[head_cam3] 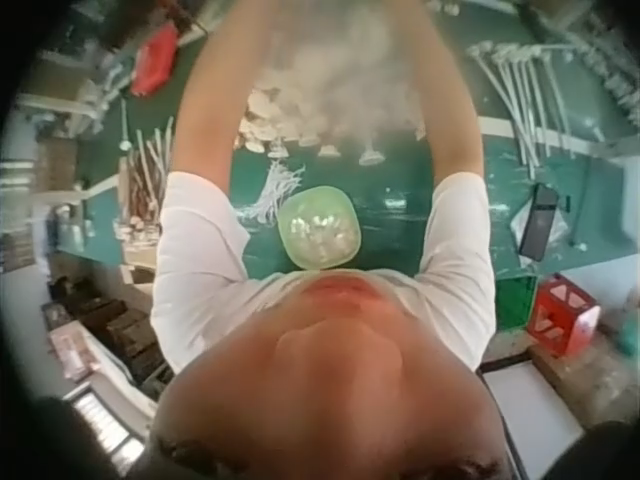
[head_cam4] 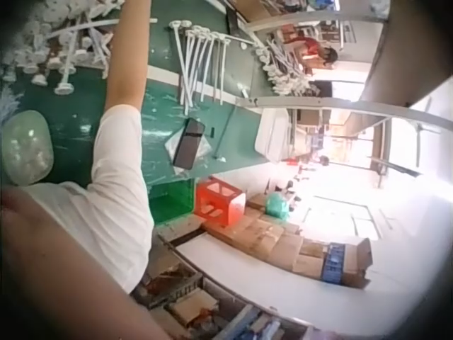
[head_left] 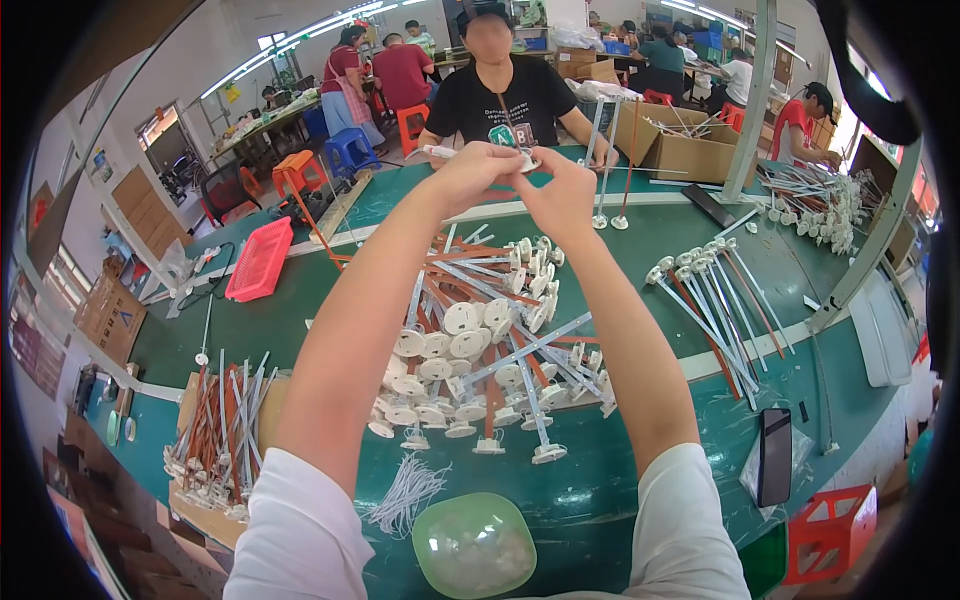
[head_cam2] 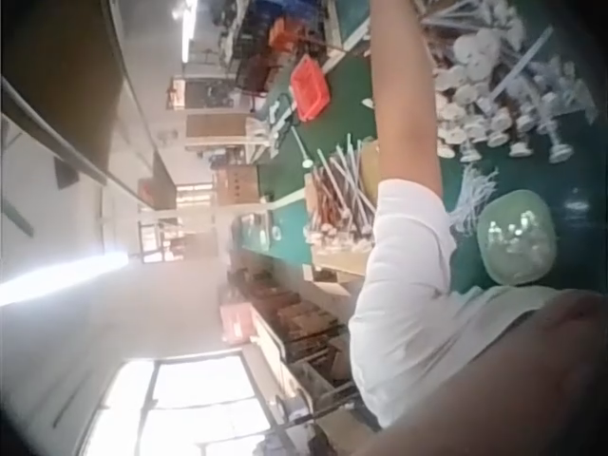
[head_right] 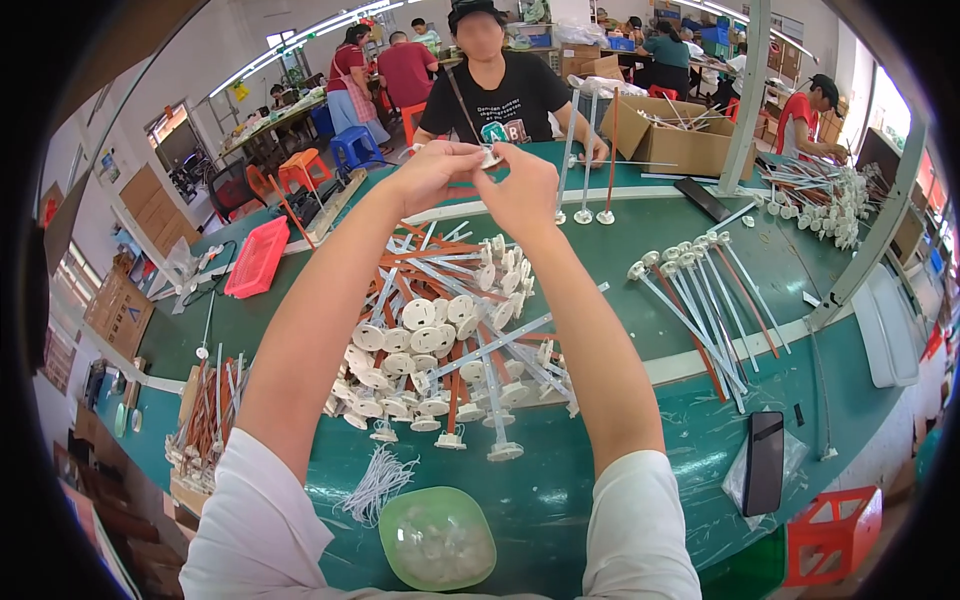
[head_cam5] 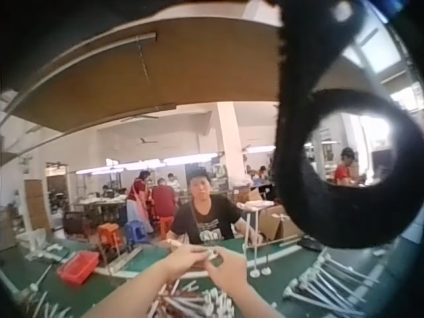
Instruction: Assembling electronic LED strips by attaching them to plastic bases and organizing the completed parts.
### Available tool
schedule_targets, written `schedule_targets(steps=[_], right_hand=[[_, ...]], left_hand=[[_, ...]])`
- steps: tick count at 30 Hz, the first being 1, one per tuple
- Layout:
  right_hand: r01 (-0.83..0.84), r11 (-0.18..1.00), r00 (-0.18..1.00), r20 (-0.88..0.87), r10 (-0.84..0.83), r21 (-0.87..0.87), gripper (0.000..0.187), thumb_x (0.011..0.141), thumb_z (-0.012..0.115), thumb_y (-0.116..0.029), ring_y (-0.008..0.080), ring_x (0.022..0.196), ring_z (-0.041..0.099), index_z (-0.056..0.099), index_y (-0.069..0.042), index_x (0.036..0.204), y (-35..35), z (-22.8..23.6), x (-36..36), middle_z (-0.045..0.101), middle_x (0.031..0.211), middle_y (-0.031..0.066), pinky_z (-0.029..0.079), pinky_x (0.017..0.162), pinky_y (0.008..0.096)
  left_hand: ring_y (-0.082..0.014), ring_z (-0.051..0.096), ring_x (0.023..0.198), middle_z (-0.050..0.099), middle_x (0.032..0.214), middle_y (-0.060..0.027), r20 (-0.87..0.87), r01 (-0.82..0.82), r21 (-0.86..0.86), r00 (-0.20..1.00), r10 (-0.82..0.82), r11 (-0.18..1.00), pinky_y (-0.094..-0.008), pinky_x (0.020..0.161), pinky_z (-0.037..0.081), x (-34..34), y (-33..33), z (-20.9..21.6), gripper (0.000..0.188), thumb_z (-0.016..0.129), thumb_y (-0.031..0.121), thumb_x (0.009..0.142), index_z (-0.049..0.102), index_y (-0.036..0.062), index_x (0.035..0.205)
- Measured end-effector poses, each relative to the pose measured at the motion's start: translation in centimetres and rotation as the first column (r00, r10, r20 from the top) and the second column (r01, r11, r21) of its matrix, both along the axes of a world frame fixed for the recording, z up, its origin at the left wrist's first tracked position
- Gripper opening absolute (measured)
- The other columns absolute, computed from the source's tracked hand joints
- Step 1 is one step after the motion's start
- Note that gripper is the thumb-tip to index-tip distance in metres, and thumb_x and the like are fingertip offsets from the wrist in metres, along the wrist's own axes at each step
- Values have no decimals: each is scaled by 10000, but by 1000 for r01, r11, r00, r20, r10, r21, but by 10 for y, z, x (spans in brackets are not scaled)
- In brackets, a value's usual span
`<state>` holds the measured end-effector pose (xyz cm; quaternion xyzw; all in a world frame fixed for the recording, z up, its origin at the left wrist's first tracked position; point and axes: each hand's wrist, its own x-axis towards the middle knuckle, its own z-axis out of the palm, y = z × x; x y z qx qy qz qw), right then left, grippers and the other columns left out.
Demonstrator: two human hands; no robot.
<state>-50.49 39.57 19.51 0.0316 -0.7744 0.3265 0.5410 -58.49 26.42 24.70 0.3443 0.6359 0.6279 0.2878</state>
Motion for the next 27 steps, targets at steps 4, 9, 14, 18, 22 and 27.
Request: schedule_targets(steps=[4, 9, 14, 18, 22, 27], right_hand=[[136, 968, 986, -120, -113, 210, 311, 679, 788, -166, 287, 787, 679, 679, -43, 943, 5, -1, 17, 695, 866, 120, 527, 718, 355], [283, 925, 936, -282, -210, 252, 326, 668, 801, -118, 259, 852, 659, 657, -48, 952, 14, -7, 23, 681, 952, 92, 528, 669, 351], [37, 995, 989, -145, -24, 91, 319, 684, 795, -107, 194, 830, 658, 666, -55, 971, 23, -15, 22, 684, 942, 72, 514, 616, 293], [21, 1000, 999, -45, -22, -20, 257, 719, 765, -104, 163, 823, 656, 688, -66, 962, 40, -19, 22, 692, 947, 59, 492, 594, 262], [-6, 997, 996, 92, 13, -79, 224, 754, 728, -104, 160, 768, 657, 696, -62, 972, 47, -27, 14, 699, 943, 68, 501, 646, 298], [-91, 996, 988, 123, 92, -9, 299, 755, 703, -68, 183, 723, 651, 673, -74, 1053, 46, -29, -2, 691, 919, 80, 510, 685, 316]], left_hand=[[-103, 623, 865, 685, 944, -4, -329, -333, 20, 888, 321, 943, -294, 766, 521, 13, 10, 5, 291, 695, 224, 879, 666, 75, 1127], [-112, 637, 726, 685, 818, -48, -339, -363, 103, 863, 375, 926, -236, 646, 527, 14, 16, 9, 197, 753, 181, 827, 712, 3, 901], [-106, 651, 687, 693, 787, -62, -445, -432, 71, 793, 416, 899, -228, 610, 513, 13, 19, 12, 152, 755, 141, 812, 711, -1, 842], [-110, 665, 694, 696, 769, -57, -544, -520, 18, 712, 445, 854, -233, 602, 501, 7, 22, 13, 153, 759, 145, 806, 712, 2, 832], [-110, 677, 705, 701, 759, -54, -527, -530, 4, 720, 452, 848, -245, 609, 492, -5, 24, 9, 176, 757, 181, 812, 713, 11, 828], [-109, 687, 721, 706, 767, -55, -503, -516, -8, 742, 443, 856, -247, 606, 482, -21, 28, 4, 199, 737, 215, 833, 711, 18, 816]])
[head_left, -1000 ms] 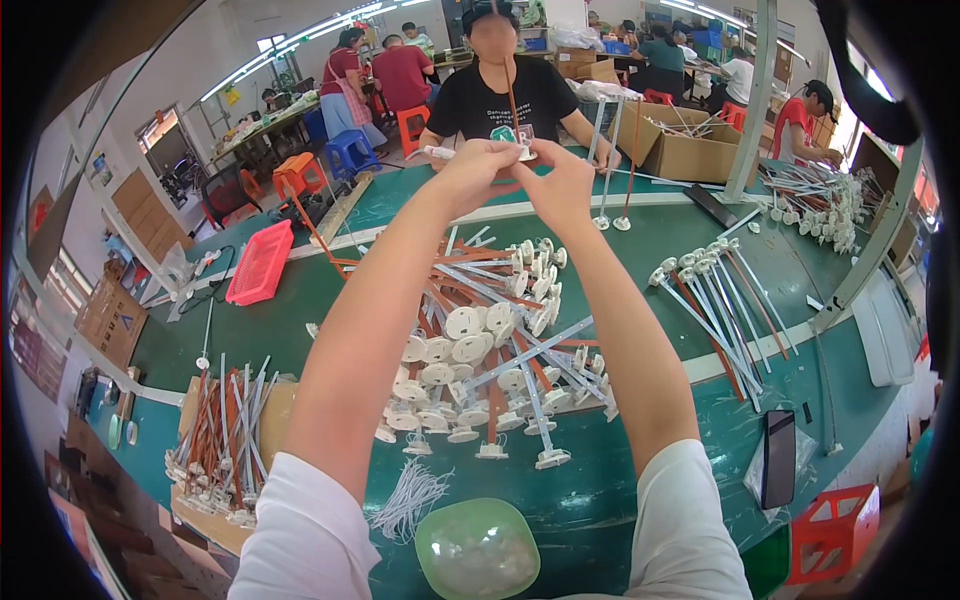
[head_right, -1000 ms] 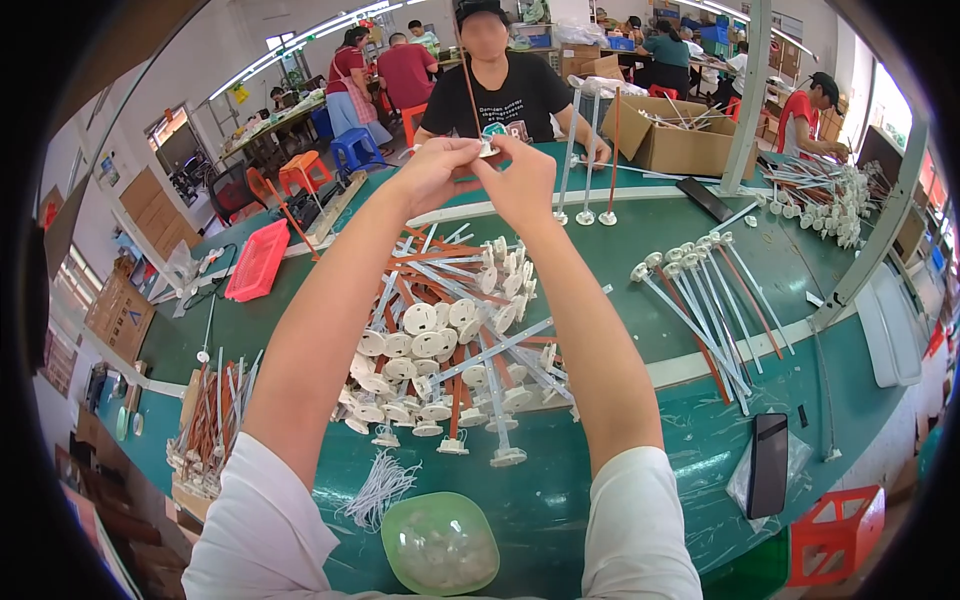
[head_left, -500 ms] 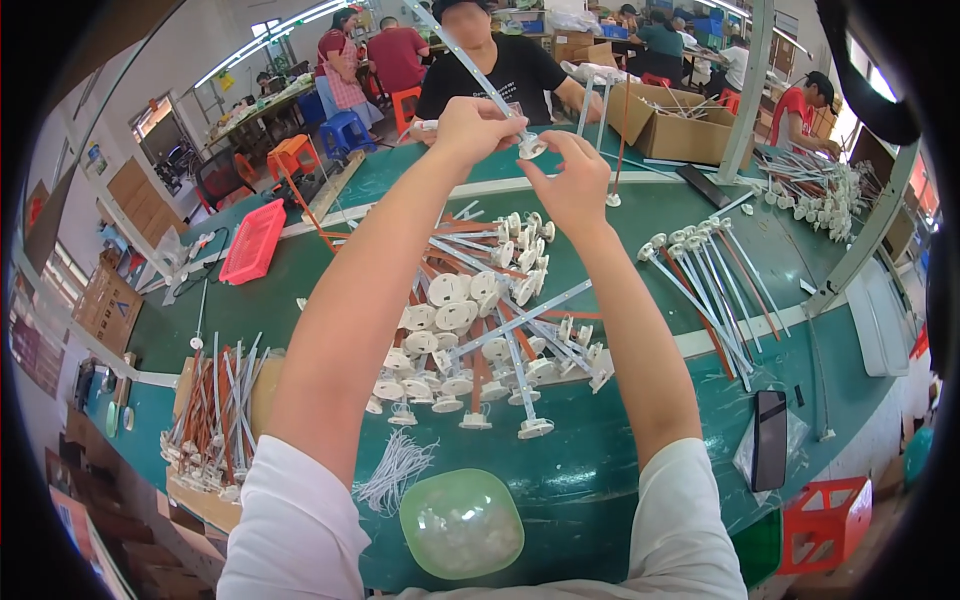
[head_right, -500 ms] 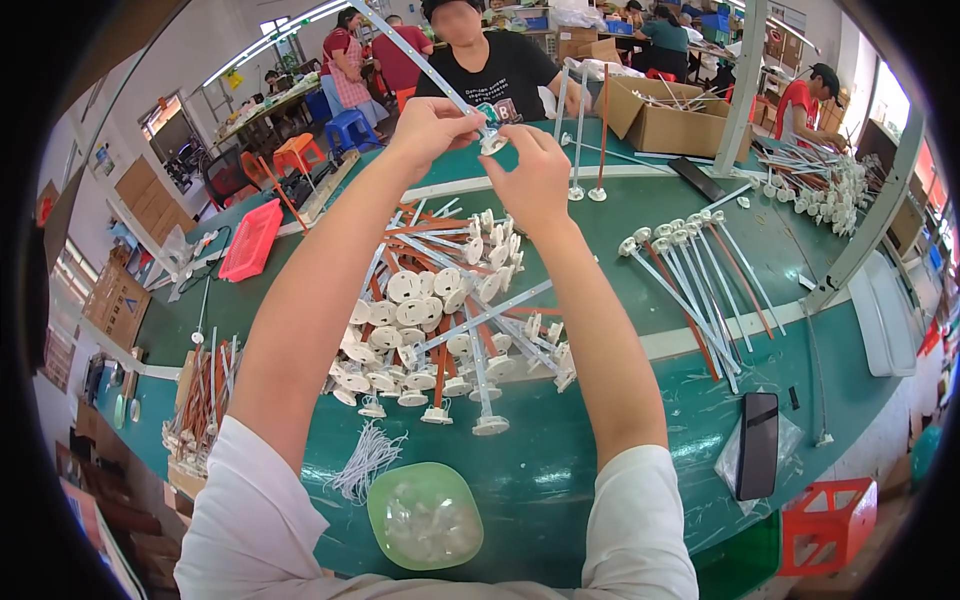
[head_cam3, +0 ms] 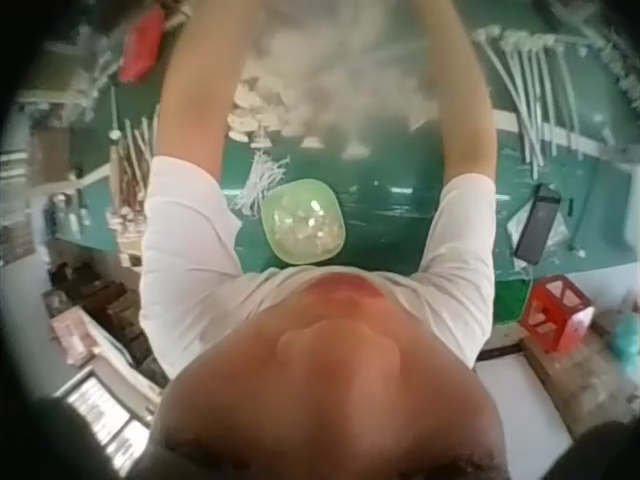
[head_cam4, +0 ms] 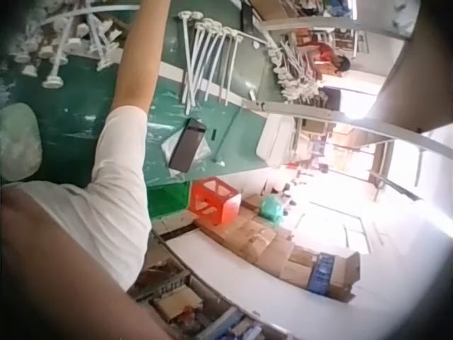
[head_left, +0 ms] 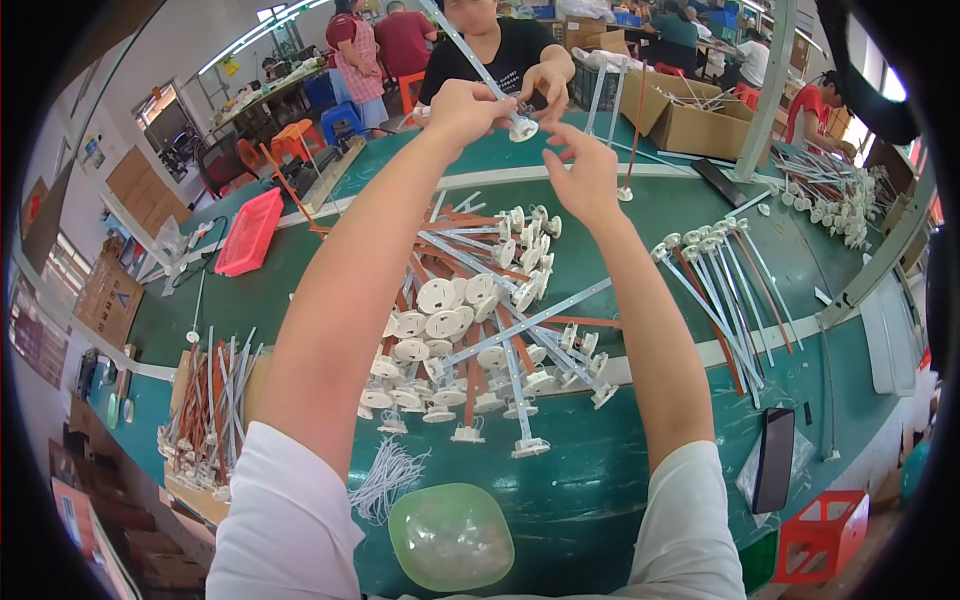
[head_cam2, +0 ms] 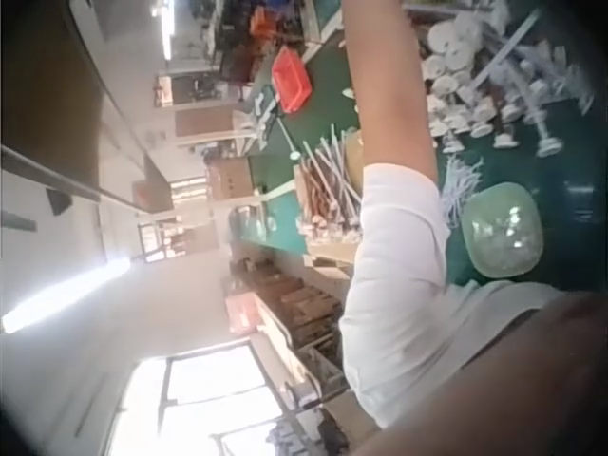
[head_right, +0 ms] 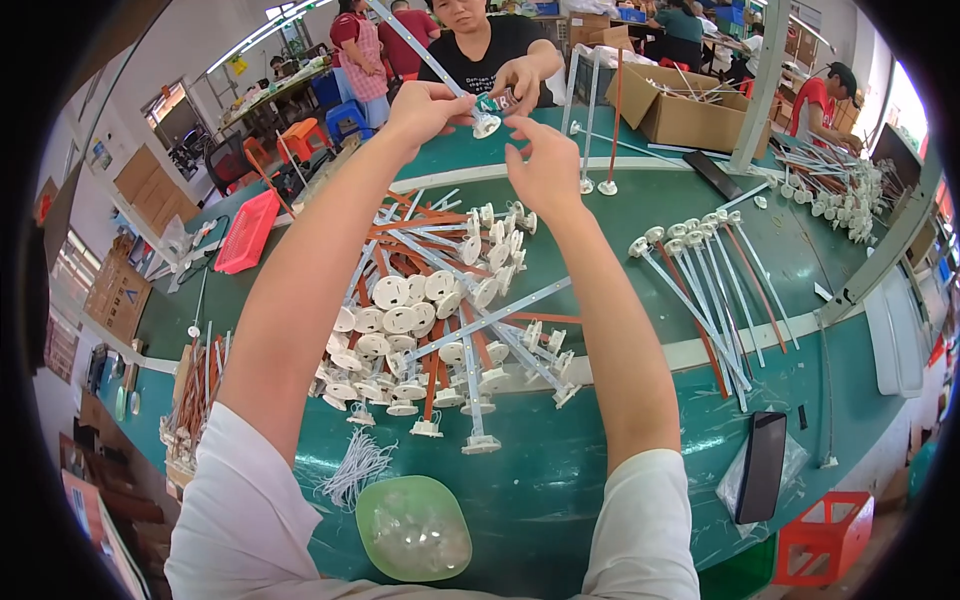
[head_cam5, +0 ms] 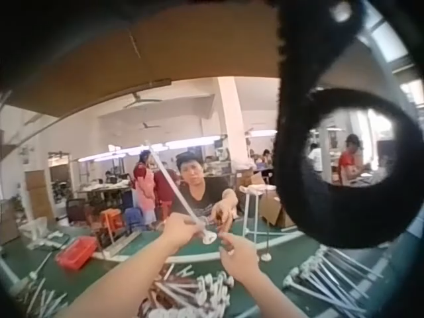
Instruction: Assembling electronic LED strips by attaching them to plastic bases and organizing the completed parts.
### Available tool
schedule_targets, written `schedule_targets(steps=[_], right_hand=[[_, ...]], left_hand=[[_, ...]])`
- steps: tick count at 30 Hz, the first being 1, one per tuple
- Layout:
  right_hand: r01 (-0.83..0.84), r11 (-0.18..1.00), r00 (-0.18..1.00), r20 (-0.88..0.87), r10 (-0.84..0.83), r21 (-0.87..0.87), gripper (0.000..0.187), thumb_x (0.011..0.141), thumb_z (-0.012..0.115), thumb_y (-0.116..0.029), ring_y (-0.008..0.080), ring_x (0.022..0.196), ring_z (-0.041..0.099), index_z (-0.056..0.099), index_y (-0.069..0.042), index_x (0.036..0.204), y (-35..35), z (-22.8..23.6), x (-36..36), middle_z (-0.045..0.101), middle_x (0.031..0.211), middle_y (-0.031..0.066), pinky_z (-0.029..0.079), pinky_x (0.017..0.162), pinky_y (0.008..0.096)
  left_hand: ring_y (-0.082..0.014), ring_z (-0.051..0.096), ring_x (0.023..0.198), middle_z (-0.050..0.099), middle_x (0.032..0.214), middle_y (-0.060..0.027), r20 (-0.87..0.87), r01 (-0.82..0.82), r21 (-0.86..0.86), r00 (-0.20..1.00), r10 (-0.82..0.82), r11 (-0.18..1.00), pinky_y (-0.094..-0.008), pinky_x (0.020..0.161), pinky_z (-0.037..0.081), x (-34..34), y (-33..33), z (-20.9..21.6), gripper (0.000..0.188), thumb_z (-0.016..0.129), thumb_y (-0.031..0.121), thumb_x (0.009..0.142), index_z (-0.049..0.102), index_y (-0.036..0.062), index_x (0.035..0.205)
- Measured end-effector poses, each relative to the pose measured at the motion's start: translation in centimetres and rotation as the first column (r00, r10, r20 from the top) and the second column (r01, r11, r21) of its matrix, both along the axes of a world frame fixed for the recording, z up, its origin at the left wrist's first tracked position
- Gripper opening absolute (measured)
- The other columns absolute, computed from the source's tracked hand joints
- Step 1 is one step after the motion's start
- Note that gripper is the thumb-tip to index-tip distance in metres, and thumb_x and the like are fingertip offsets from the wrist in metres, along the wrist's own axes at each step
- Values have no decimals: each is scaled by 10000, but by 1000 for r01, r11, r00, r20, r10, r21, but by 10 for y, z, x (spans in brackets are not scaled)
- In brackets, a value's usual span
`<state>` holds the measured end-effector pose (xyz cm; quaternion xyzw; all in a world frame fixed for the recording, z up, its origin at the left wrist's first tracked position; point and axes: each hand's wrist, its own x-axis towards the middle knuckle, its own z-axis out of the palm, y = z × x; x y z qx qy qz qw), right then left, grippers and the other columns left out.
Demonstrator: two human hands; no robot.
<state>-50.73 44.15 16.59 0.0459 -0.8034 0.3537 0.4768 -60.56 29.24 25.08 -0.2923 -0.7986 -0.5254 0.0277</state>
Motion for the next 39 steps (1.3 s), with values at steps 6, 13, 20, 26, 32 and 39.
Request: schedule_targets(steps=[6, 13, 20, 26, 32, 39], right_hand=[[-38, 994, 999, -11, 39, 98, 384, 751, 692, -57, 197, 712, 649, 652, -102, 1130, -13, 6, -19, 687, 899, 89, 514, 700, 314], [-42, 986, 994, 92, 57, -161, 275, 779, 650, -111, 178, 652, 660, 689, -32, 1040, -16, 44, -51, 701, 864, 107, 562, 623, 309], [-194, 725, 875, 217, 432, -661, 376, 702, 493, -5, 169, 521, 537, 698, -40, 1015, -23, 117, -46, 546, 706, 84, 580, 450, 460], [-35, 716, 826, 383, 413, -698, 287, 785, 550, -70, 212, 636, 589, 770, -163, 945, -30, 128, -62, 540, 683, 44, 584, 499, 516], [-90, 735, 855, 327, 403, -672, 440, 708, 444, -11, 186, 460, 488, 715, -91, 1045, -22, 120, -60, 547, 707, 93, 541, 441, 457], [-98, 955, 899, 387, 206, -279, 354, 746, 482, -54, 284, 607, 654, 738, -98, 985, 3, 108, -97, 650, 808, 155, 556, 529, 474]], left_hand=[[-113, 691, 704, 707, 760, -58, -54, -137, -11, 989, 136, 991, -245, 587, 480, -9, 2, 1, 194, 726, 192, 832, 713, 0, 810], [-128, 691, 607, 706, 682, -74, -117, -279, 22, 953, 280, 960, -256, 582, 531, -20, 9, 9, 161, 728, 152, 748, 718, -8, 726], [-132, 691, 594, 699, 652, -79, -230, -394, -35, 898, 376, 919, -250, 549, 536, -27, 21, 16, 164, 719, 147, 742, 719, -10, 696], [-337, 690, 901, 695, 896, -223, -258, -522, -137, 840, 478, 842, -412, 791, 550, -4, 31, 24, 356, 777, 265, 653, 707, -26, 845], [-348, 690, 888, 694, 904, -224, -284, -580, -110, 797, 533, 807, -416, 778, 556, 14, 35, 26, 334, 767, 263, 664, 713, -9, 850], [-349, 691, 879, 687, 894, -239, -285, -512, -148, 841, 459, 846, -409, 787, 556, -4, 35, 22, 324, 773, 244, 655, 709, -14, 841]])
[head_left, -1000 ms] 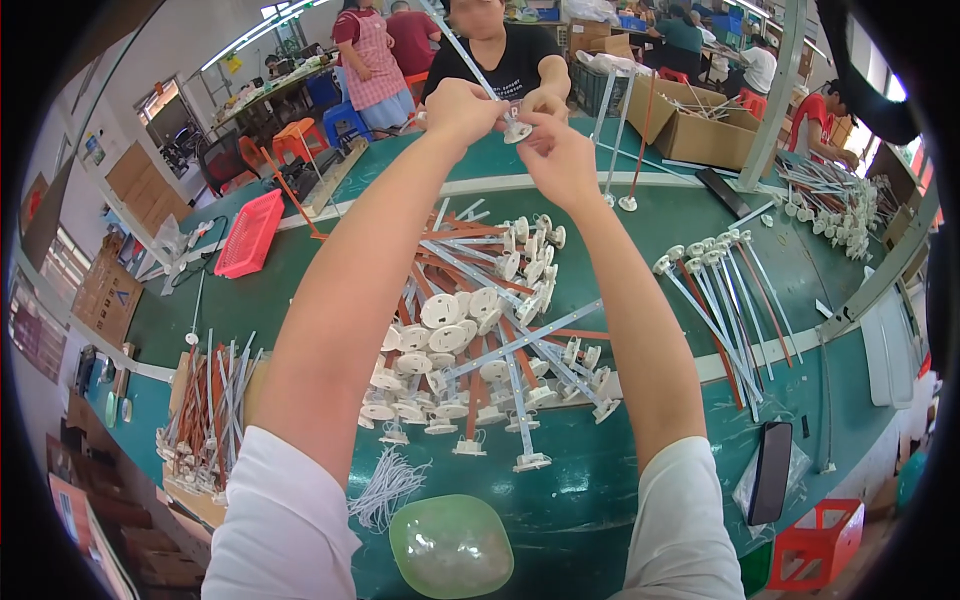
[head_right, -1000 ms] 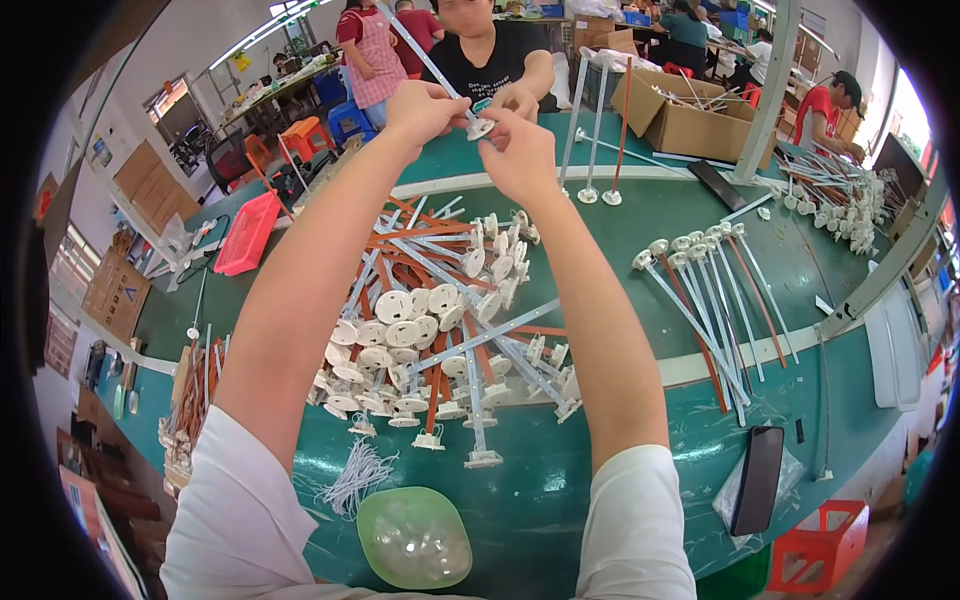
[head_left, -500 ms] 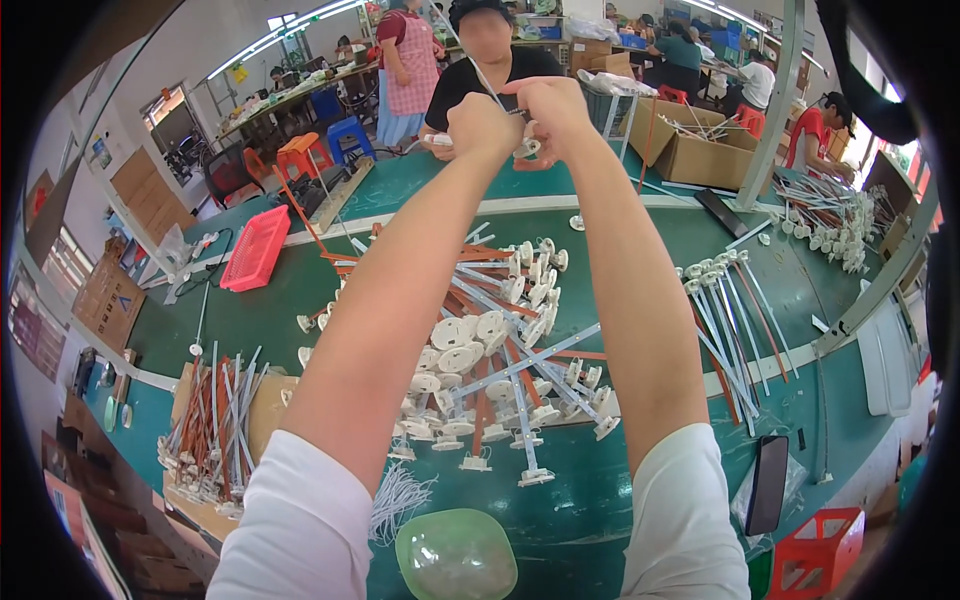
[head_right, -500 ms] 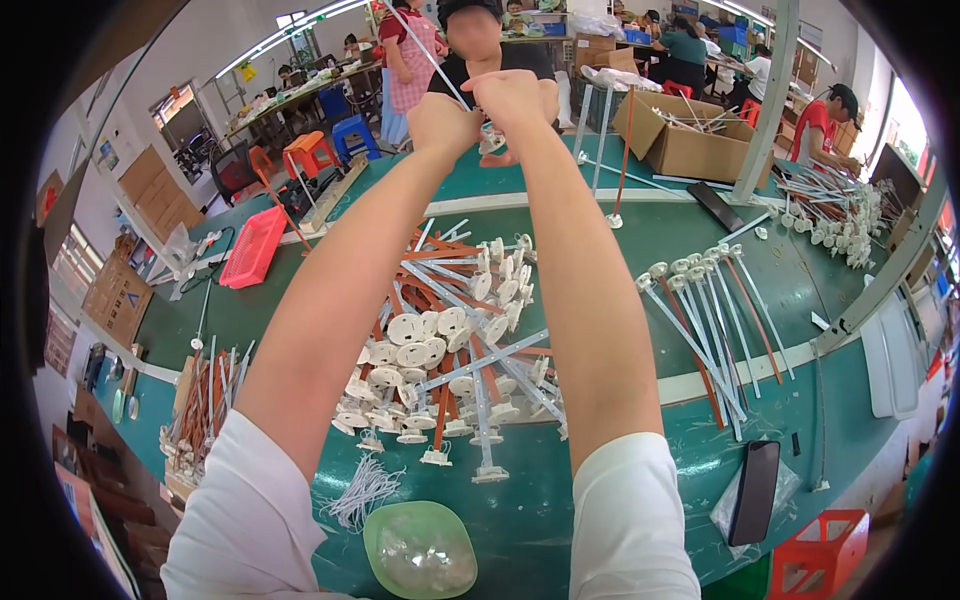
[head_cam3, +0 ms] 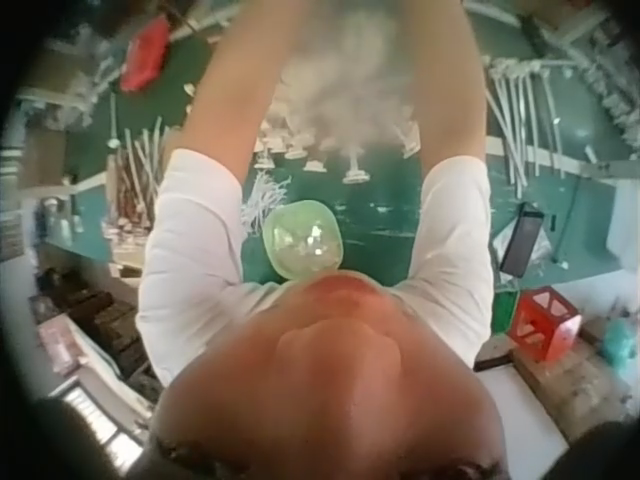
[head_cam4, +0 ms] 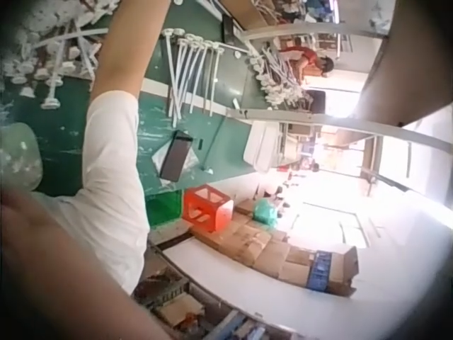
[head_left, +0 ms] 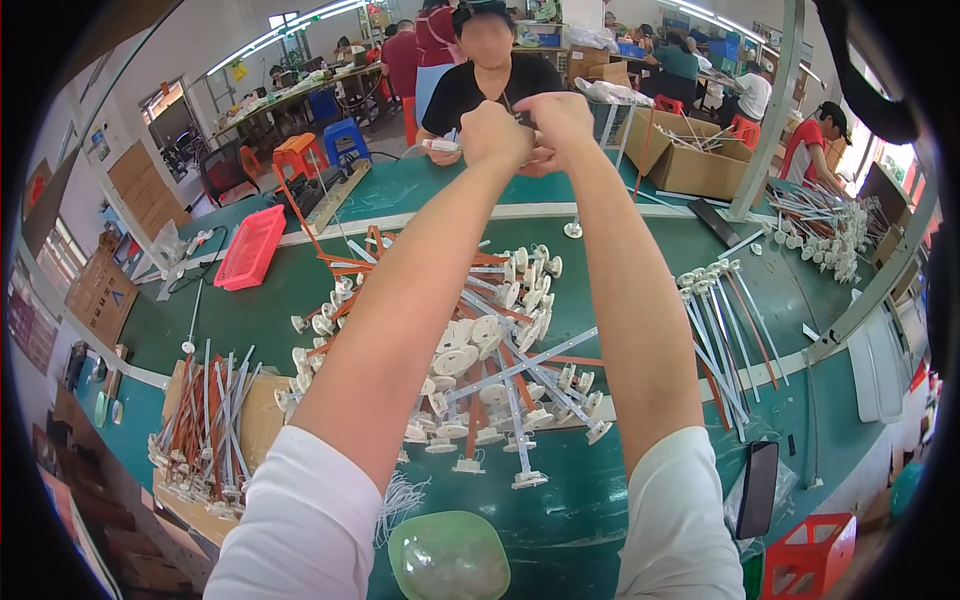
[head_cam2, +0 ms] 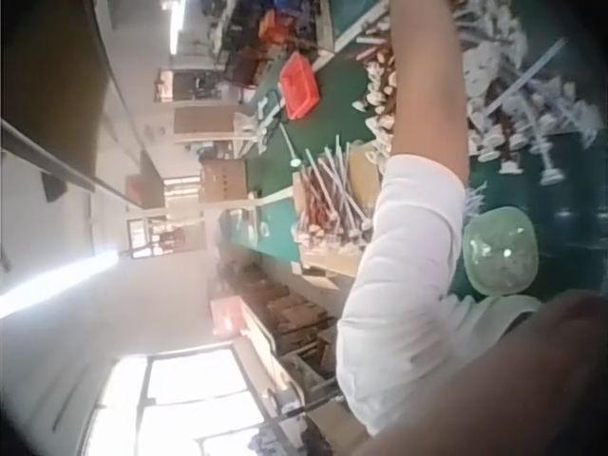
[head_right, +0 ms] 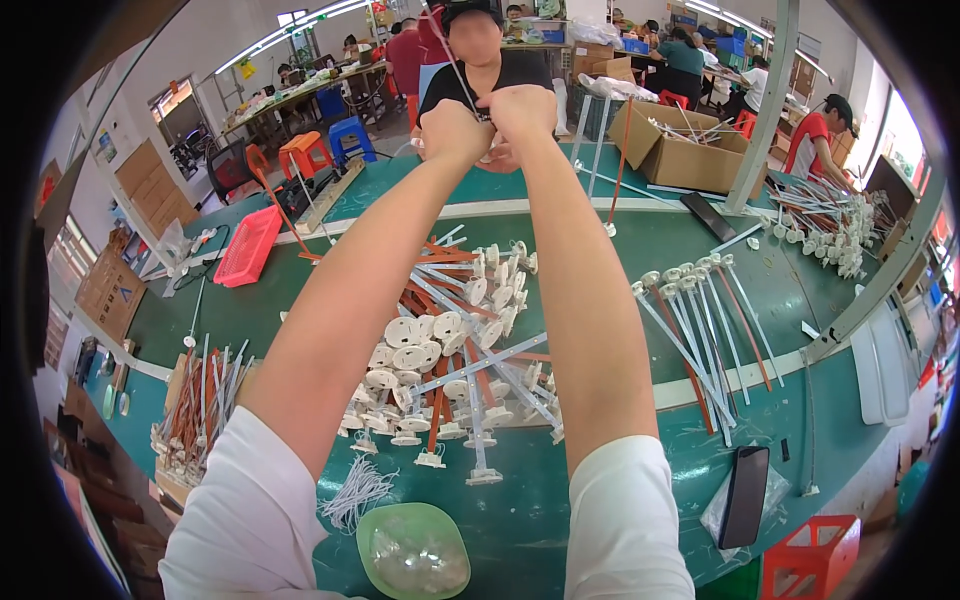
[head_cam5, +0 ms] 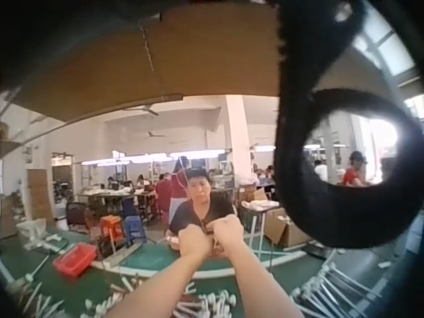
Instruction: Assembling electronic LED strips by attaching them to plastic bases and organizing the completed parts.
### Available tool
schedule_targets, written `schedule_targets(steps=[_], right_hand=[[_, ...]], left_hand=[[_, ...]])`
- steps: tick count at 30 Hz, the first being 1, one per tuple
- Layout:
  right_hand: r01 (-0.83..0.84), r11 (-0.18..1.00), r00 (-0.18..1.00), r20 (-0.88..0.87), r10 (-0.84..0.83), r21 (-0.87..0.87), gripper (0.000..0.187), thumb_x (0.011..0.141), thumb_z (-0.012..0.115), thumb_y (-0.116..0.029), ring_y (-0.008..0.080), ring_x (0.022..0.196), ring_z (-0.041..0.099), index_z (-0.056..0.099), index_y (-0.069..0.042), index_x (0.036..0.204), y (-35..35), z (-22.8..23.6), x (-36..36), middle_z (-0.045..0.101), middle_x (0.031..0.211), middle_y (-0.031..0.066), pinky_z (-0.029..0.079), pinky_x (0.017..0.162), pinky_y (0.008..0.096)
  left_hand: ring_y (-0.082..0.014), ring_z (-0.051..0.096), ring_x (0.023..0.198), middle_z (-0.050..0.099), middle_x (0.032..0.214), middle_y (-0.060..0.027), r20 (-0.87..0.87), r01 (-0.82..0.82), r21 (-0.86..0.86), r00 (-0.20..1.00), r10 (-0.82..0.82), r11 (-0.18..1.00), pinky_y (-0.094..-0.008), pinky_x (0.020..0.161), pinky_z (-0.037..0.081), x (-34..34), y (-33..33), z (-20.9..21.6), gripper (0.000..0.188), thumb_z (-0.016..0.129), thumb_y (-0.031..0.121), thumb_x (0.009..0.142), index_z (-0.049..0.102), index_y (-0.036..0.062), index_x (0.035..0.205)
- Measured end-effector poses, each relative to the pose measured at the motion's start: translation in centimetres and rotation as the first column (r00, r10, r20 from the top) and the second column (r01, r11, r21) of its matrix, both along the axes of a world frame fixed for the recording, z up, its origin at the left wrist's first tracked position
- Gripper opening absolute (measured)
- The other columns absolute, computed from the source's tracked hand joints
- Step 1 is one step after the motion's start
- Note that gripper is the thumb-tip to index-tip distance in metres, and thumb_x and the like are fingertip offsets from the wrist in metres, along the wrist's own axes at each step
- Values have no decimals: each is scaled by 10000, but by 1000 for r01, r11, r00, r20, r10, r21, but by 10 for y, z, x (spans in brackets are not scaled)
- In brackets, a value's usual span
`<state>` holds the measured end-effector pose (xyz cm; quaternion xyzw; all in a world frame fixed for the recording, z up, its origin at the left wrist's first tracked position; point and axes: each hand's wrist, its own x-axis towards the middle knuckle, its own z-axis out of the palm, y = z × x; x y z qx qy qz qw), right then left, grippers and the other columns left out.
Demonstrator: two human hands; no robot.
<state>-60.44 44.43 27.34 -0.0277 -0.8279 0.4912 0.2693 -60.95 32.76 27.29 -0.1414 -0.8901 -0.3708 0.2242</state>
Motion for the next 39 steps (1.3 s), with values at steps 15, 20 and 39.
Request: schedule_targets(steps=[15, 20, 39], right_hand=[[167, 767, 935, 146, -322, 619, 165, 725, 731, -223, 253, 909, 690, 755, -123, 855, 7, -28, -32, 717, 898, 115, 518, 817, 386], [231, 887, 972, -57, -227, 399, 238, 741, 635, -166, 321, 922, 684, 744, -75, 933, -1, -35, -11, 697, 958, 199, 538, 805, 399], [289, 844, 957, -171, -236, 452, 108, 841, 649, -7, 149, 571, 548, 543, -3, 819, -79, -166, 475, 557, 705, 82, 416, 533, 252]], left_hand=[[-90, 626, 665, 698, 763, -45, -328, 568, -46, 769, -549, 822, -249, 610, 495, 182, -180, 28, 145, 719, 151, 802, 715, 38, 893], [-206, 649, 586, 675, 706, -92, -223, 543, -269, 768, -600, 795, -285, 505, 483, 332, -331, -14, 204, 724, 99, 616, 685, 13, 798], [-263, 612, 655, 651, 783, -140, -228, -138, -44, 966, 124, 989, -328, 557, 468, 450, -410, -225, 104, 671, -31, 772, 646, -10, 871]])
